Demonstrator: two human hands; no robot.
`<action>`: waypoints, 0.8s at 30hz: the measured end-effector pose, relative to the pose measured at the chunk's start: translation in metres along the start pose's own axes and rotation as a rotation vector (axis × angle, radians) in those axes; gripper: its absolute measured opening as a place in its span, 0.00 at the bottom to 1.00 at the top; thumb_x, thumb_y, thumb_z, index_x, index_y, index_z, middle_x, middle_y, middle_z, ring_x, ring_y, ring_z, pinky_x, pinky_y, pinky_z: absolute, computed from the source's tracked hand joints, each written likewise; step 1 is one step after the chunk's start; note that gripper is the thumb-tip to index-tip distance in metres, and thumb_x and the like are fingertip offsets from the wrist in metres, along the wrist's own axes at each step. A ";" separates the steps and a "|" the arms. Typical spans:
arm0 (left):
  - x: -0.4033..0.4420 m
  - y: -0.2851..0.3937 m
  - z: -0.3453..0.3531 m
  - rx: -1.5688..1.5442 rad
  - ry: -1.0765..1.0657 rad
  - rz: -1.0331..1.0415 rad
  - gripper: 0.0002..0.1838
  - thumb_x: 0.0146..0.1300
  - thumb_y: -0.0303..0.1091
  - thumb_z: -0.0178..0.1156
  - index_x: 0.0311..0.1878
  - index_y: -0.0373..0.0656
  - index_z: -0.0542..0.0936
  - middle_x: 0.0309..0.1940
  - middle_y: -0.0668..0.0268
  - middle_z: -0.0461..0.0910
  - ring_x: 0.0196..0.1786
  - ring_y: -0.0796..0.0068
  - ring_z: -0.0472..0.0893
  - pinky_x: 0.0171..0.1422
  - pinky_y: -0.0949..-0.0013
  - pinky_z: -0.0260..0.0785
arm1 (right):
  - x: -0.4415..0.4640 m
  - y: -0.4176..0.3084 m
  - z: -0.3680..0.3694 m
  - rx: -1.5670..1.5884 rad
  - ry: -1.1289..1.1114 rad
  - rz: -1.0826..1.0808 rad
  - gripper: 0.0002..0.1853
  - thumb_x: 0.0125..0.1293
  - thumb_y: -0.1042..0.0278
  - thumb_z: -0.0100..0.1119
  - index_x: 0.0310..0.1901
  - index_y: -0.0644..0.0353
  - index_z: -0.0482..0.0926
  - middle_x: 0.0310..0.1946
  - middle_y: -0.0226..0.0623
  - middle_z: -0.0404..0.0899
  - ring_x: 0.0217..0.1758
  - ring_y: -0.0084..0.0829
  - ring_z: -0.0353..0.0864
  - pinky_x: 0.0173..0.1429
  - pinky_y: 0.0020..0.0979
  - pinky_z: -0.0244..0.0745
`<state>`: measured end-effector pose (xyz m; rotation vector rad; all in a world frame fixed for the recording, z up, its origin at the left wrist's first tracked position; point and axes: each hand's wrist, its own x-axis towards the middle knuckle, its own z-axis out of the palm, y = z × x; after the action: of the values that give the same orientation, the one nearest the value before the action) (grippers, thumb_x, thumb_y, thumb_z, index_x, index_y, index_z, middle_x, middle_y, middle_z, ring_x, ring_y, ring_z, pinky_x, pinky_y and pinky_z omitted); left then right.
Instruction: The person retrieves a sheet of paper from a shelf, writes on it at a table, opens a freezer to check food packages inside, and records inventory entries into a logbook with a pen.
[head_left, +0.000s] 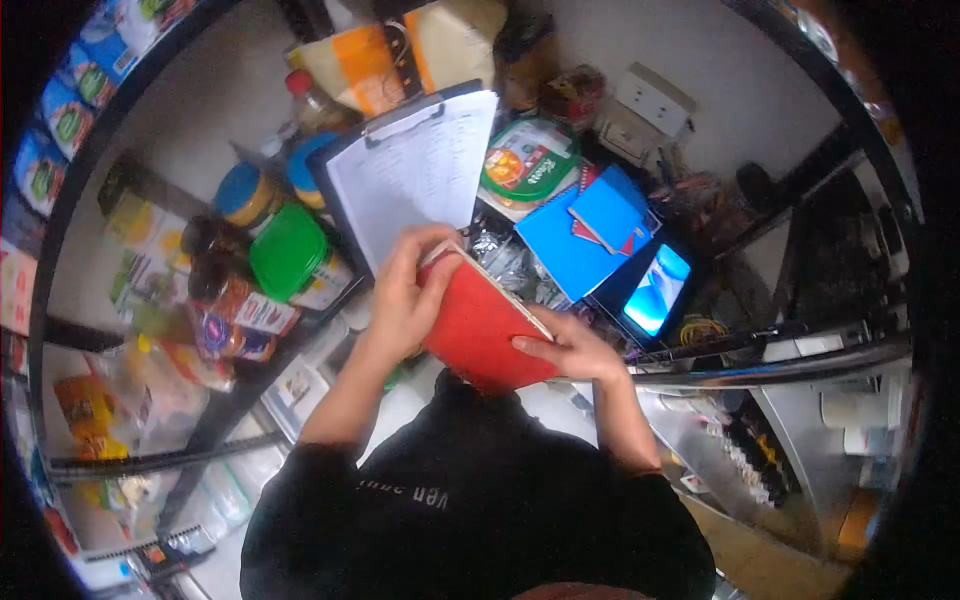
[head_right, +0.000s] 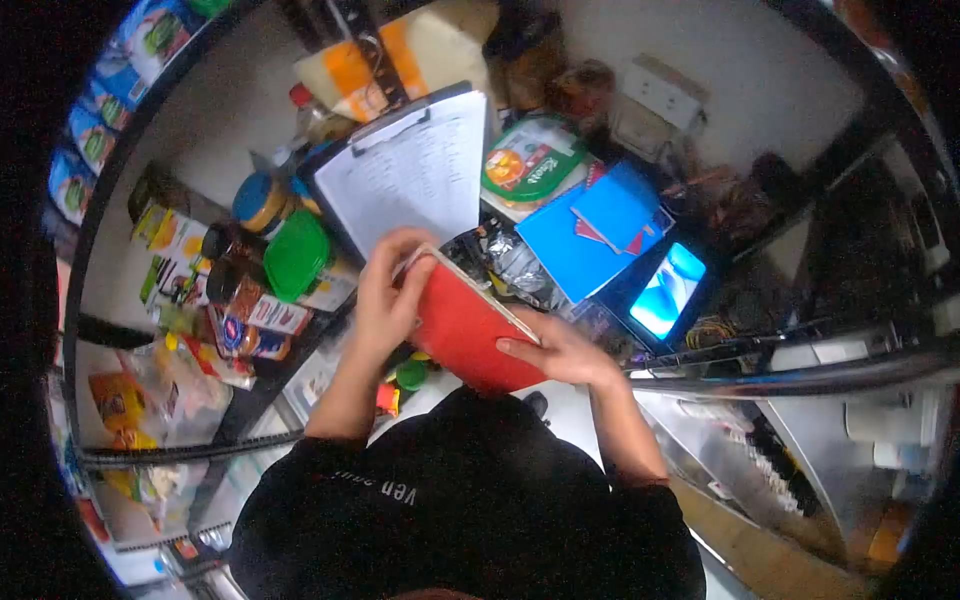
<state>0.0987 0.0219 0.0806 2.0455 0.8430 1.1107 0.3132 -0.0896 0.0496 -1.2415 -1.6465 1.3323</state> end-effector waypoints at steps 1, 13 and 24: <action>-0.010 -0.001 0.004 0.009 0.012 -0.018 0.15 0.65 0.27 0.58 0.53 0.35 0.74 0.50 0.52 0.78 0.53 0.57 0.78 0.58 0.62 0.69 | -0.001 0.013 0.005 0.011 0.057 -0.009 0.24 0.67 0.65 0.62 0.62 0.63 0.71 0.48 0.40 0.82 0.50 0.29 0.79 0.56 0.32 0.73; -0.180 -0.059 0.012 -1.031 0.041 -0.401 0.65 0.54 0.61 0.66 0.74 0.65 0.21 0.76 0.58 0.45 0.75 0.55 0.55 0.70 0.44 0.59 | -0.008 -0.033 0.123 -0.404 0.055 -0.260 0.35 0.64 0.58 0.64 0.68 0.63 0.63 0.67 0.55 0.64 0.71 0.48 0.64 0.71 0.39 0.62; -0.405 -0.049 -0.124 -1.283 0.336 -0.494 0.44 0.65 0.62 0.53 0.75 0.47 0.52 0.70 0.57 0.62 0.70 0.57 0.65 0.72 0.50 0.60 | -0.008 -0.074 0.368 -0.754 -0.389 -0.275 0.43 0.66 0.46 0.57 0.74 0.59 0.49 0.68 0.76 0.48 0.69 0.68 0.57 0.67 0.50 0.65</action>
<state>-0.1958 -0.2366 -0.0879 0.5724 0.4849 1.2175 -0.0385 -0.2187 0.0297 -1.1133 -2.6418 0.8243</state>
